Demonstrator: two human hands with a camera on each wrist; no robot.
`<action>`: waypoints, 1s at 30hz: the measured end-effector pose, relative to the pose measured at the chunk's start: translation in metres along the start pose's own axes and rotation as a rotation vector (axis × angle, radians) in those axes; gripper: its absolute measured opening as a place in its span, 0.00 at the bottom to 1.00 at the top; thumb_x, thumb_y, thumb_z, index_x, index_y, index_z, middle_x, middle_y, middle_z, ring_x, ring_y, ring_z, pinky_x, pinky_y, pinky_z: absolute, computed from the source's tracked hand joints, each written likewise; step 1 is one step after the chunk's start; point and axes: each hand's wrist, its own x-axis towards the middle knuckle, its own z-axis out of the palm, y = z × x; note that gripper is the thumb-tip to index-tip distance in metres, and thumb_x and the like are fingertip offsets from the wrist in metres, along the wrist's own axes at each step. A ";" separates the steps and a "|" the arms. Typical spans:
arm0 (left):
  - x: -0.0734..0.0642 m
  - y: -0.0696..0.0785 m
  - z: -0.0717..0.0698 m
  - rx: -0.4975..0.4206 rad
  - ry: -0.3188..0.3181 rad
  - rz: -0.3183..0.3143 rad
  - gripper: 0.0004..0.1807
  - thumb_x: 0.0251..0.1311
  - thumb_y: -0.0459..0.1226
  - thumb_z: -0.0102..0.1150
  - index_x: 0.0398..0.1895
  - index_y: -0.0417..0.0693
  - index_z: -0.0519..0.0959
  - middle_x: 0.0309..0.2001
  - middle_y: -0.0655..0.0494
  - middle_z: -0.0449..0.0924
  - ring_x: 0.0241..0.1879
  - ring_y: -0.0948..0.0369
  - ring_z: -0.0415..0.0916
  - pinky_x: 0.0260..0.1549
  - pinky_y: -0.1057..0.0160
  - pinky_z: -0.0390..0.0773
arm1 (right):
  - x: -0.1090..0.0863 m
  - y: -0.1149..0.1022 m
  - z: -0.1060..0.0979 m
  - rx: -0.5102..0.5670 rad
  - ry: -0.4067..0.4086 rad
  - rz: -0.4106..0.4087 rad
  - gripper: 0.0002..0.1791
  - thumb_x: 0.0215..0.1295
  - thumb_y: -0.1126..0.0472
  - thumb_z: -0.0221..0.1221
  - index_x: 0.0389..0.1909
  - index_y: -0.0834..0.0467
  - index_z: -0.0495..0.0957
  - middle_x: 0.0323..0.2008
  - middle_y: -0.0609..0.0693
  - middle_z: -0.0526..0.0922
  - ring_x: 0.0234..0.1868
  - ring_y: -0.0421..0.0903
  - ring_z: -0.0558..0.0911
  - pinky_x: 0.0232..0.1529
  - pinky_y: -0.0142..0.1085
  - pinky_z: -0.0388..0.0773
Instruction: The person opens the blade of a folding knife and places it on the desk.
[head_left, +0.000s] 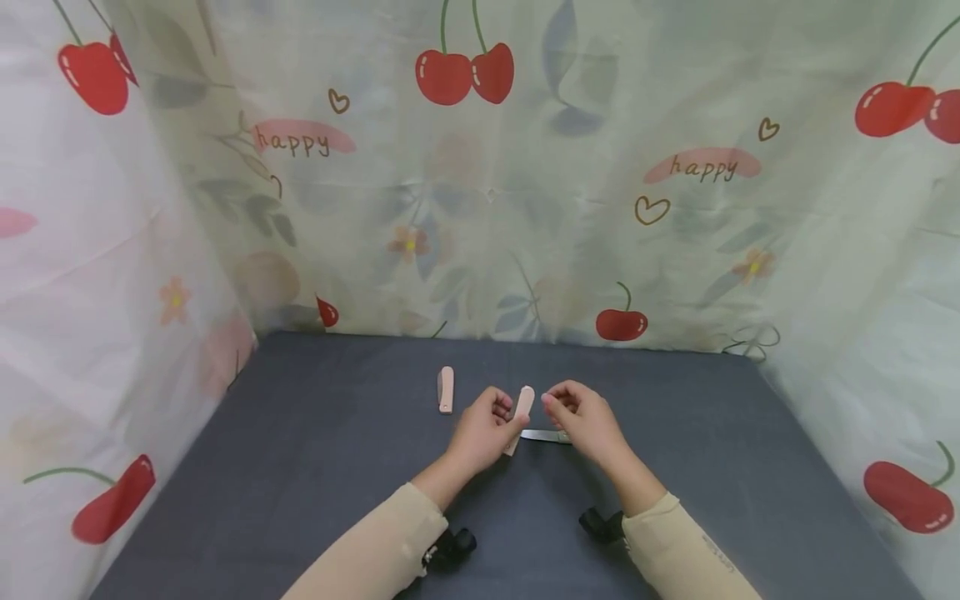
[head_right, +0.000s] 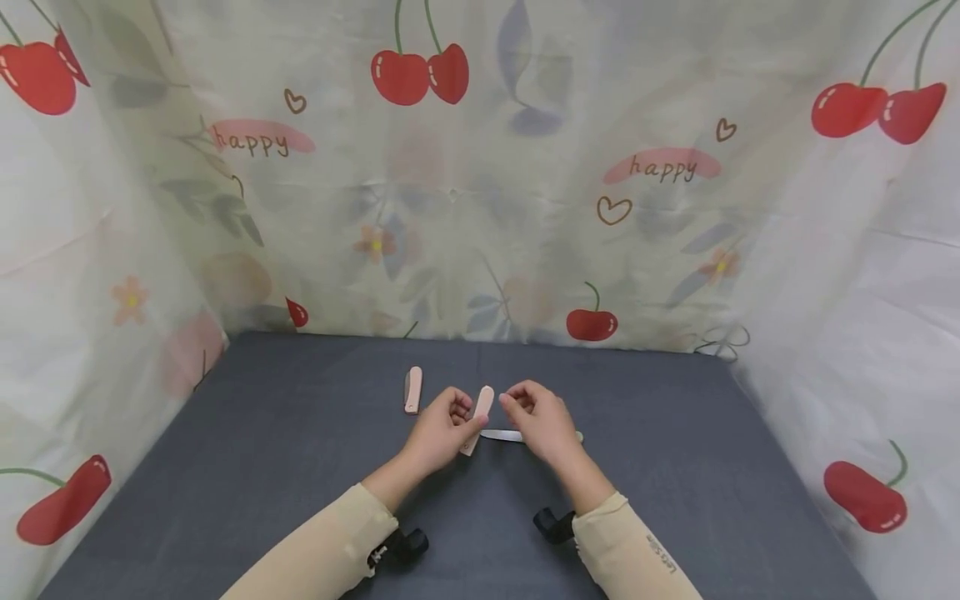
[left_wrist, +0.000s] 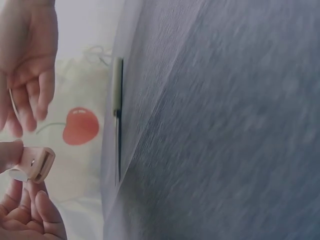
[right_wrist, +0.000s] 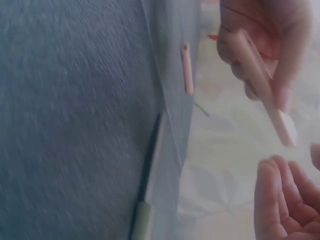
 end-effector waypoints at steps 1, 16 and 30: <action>-0.001 0.000 0.002 -0.013 -0.002 0.007 0.15 0.63 0.42 0.68 0.42 0.44 0.73 0.33 0.57 0.78 0.31 0.64 0.76 0.29 0.65 0.76 | 0.000 0.000 0.002 0.014 0.012 -0.003 0.13 0.73 0.53 0.59 0.46 0.60 0.79 0.37 0.58 0.85 0.38 0.57 0.86 0.38 0.41 0.83; -0.013 -0.001 0.001 0.027 -0.086 0.076 0.11 0.69 0.45 0.62 0.39 0.49 0.73 0.31 0.60 0.76 0.28 0.66 0.74 0.26 0.67 0.75 | 0.000 0.005 0.021 0.129 -0.036 -0.050 0.12 0.75 0.60 0.56 0.46 0.66 0.78 0.32 0.55 0.83 0.32 0.52 0.84 0.38 0.47 0.83; -0.008 -0.008 -0.017 0.033 -0.240 0.193 0.13 0.74 0.43 0.54 0.28 0.50 0.73 0.21 0.61 0.64 0.20 0.66 0.62 0.22 0.68 0.63 | -0.002 0.007 0.019 0.228 -0.186 -0.146 0.10 0.75 0.63 0.55 0.45 0.68 0.77 0.33 0.56 0.82 0.30 0.44 0.82 0.36 0.47 0.82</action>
